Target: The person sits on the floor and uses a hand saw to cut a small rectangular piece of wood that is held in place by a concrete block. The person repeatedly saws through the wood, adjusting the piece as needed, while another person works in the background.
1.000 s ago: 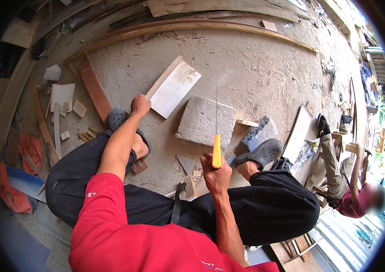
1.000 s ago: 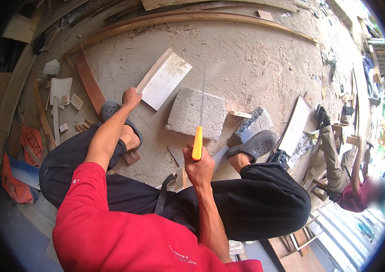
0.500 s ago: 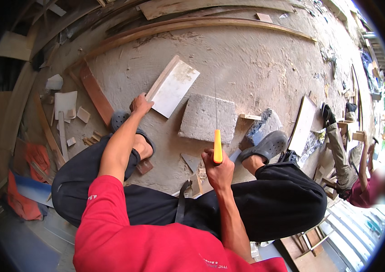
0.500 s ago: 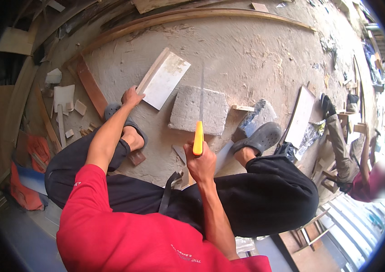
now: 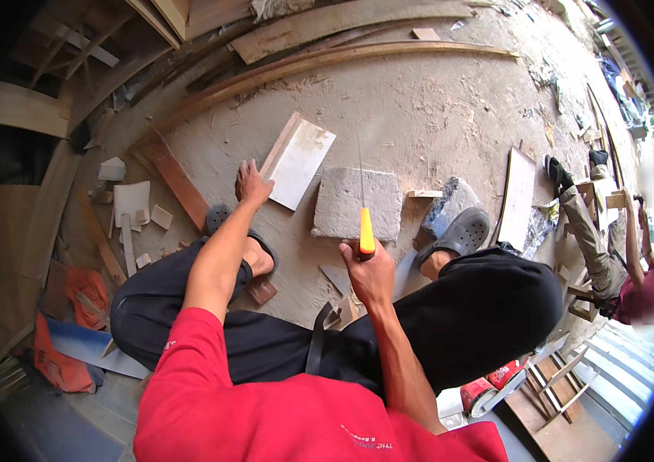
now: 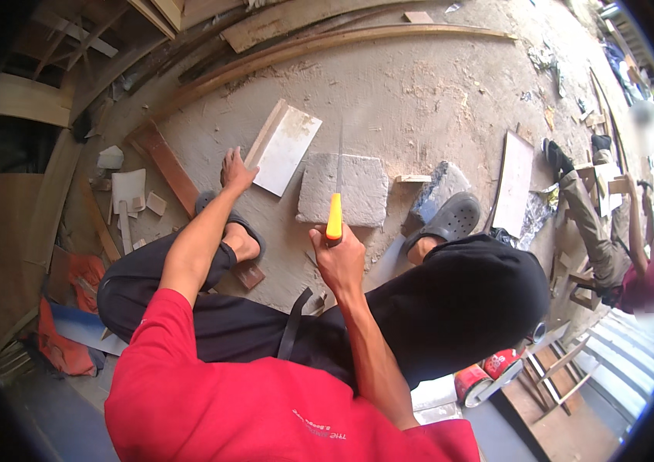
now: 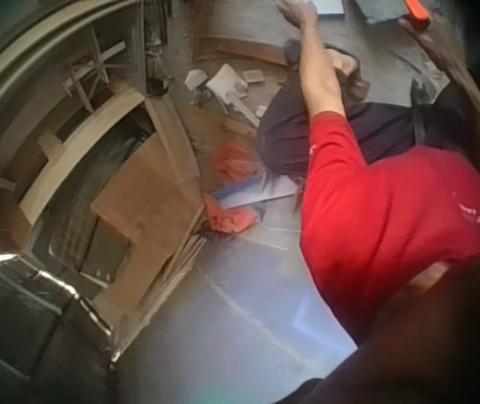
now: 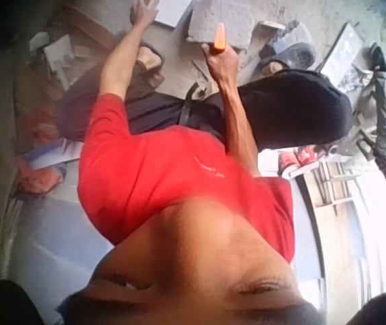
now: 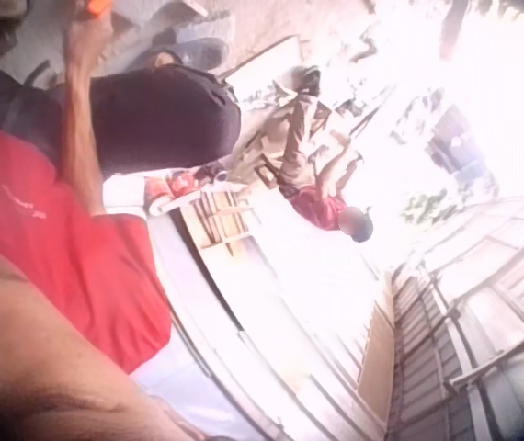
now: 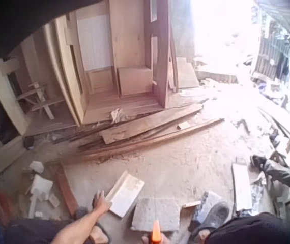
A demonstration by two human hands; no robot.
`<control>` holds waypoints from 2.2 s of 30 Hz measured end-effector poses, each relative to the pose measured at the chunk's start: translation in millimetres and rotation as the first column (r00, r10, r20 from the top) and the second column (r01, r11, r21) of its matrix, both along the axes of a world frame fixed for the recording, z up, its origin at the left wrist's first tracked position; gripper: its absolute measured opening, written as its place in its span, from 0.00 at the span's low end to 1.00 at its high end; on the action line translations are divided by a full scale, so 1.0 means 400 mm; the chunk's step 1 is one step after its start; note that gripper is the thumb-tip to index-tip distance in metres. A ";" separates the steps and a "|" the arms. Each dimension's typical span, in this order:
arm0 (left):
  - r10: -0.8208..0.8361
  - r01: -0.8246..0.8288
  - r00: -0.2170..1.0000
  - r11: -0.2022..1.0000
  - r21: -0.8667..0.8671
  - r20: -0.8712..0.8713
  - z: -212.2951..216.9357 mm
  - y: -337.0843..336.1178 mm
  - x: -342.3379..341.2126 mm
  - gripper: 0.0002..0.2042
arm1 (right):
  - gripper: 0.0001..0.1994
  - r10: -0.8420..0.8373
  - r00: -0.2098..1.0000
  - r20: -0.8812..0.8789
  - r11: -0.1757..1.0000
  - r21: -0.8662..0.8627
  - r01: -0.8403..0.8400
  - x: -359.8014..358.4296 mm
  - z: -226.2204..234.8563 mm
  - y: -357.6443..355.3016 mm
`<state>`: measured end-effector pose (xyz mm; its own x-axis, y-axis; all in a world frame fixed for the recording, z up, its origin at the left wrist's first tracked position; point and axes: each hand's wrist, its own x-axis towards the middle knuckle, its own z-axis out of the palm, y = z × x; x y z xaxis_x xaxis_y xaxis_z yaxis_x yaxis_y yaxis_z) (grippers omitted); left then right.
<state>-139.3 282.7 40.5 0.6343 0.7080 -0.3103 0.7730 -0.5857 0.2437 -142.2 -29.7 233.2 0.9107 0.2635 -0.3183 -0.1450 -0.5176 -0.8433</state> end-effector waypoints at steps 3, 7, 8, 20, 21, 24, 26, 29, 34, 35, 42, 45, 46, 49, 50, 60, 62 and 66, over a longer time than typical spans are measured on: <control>-0.010 0.008 0.993 1.000 0.016 0.122 0.065 -0.039 -0.011 0.32 | 0.13 -0.034 0.999 -0.001 0.999 0.037 0.034 -0.009 -0.007 0.013; 0.010 0.006 0.994 0.989 -0.148 0.107 0.177 -0.071 -0.055 0.19 | 0.14 -0.061 0.997 -0.036 0.983 0.168 0.066 -0.033 -0.017 0.014; 0.030 -0.015 0.997 0.977 -0.215 0.070 0.191 -0.075 -0.069 0.18 | 0.13 -0.052 0.998 -0.033 0.981 0.188 0.057 -0.039 -0.026 0.010; -0.184 0.241 0.962 0.921 -0.306 0.201 0.160 -0.204 -0.086 0.26 | 0.15 -0.329 0.882 0.337 0.938 0.221 0.266 0.000 0.032 -0.286; -0.212 0.263 0.958 0.918 -0.297 0.192 0.153 -0.217 -0.080 0.26 | 0.15 -0.316 0.862 0.396 0.948 0.160 0.274 -0.005 0.040 -0.320; -0.326 0.368 0.920 0.909 -0.194 0.217 0.133 -0.282 -0.032 0.27 | 0.15 -0.330 0.829 0.452 0.941 0.086 0.328 -0.014 0.032 -0.416; -0.407 0.446 0.887 0.877 -0.179 0.217 0.153 -0.337 0.009 0.28 | 0.14 -0.397 0.831 0.389 0.914 0.091 0.395 -0.035 0.031 -0.438; -0.492 0.529 0.844 0.829 -0.181 0.214 0.174 -0.425 0.049 0.28 | 0.14 -0.483 0.822 0.300 0.875 0.125 0.468 -0.047 0.008 -0.439; -0.614 0.646 0.762 0.699 -0.308 0.206 0.118 -0.566 0.054 0.27 | 0.16 -0.472 0.831 0.293 0.873 0.023 0.488 -0.056 -0.035 -0.443; -0.639 0.654 0.748 0.666 -0.359 0.178 0.109 -0.591 0.051 0.26 | 0.16 -0.455 0.834 0.311 0.876 -0.013 0.483 -0.053 -0.043 -0.444; -0.710 0.578 0.702 0.611 -0.541 -0.054 -0.091 -0.849 -0.004 0.35 | 0.17 -0.511 0.833 0.211 0.851 -0.012 0.525 -0.015 -0.070 -0.472; -0.612 0.422 0.778 0.673 -0.607 -0.139 -0.181 -0.941 -0.059 0.47 | 0.17 -0.495 0.820 0.288 0.834 -0.109 0.541 -0.018 -0.070 -0.481; -0.588 0.397 0.794 0.696 -0.598 -0.158 -0.188 -0.968 -0.086 0.52 | 0.16 -0.506 0.822 0.262 0.830 -0.113 0.547 -0.022 -0.051 -0.476; -0.621 0.421 0.751 0.711 -0.563 -0.224 -0.133 -1.046 -0.113 0.62 | 0.17 -0.469 0.799 0.376 0.836 -0.104 0.539 -0.035 -0.045 -0.502; -0.637 0.437 0.730 0.715 -0.546 -0.249 -0.110 -1.060 -0.112 0.65 | 0.17 -0.451 0.826 0.338 0.847 -0.129 0.516 -0.039 -0.057 -0.513; -0.567 0.428 0.791 0.781 -0.455 -0.229 -0.150 -1.077 -0.077 0.70 | 0.16 -0.427 0.853 0.299 0.868 -0.127 0.480 -0.044 -0.089 -0.482; -0.575 0.450 0.803 0.758 -0.473 -0.158 -0.118 -1.056 -0.080 0.68 | 0.17 -0.402 0.870 0.287 0.874 -0.164 0.458 -0.050 -0.090 -0.476; -0.655 0.553 0.755 0.612 -0.565 0.029 -0.082 -0.990 -0.069 0.66 | 0.16 -0.330 0.880 0.342 0.892 -0.193 0.410 -0.050 -0.084 -0.463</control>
<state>-166.9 -113.1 7.7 0.7610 -0.1195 -0.6376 0.3457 -0.7569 0.5546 -162.4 -214.9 199.8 0.9859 -0.1645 -0.0317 -0.1359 -0.6747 -0.7255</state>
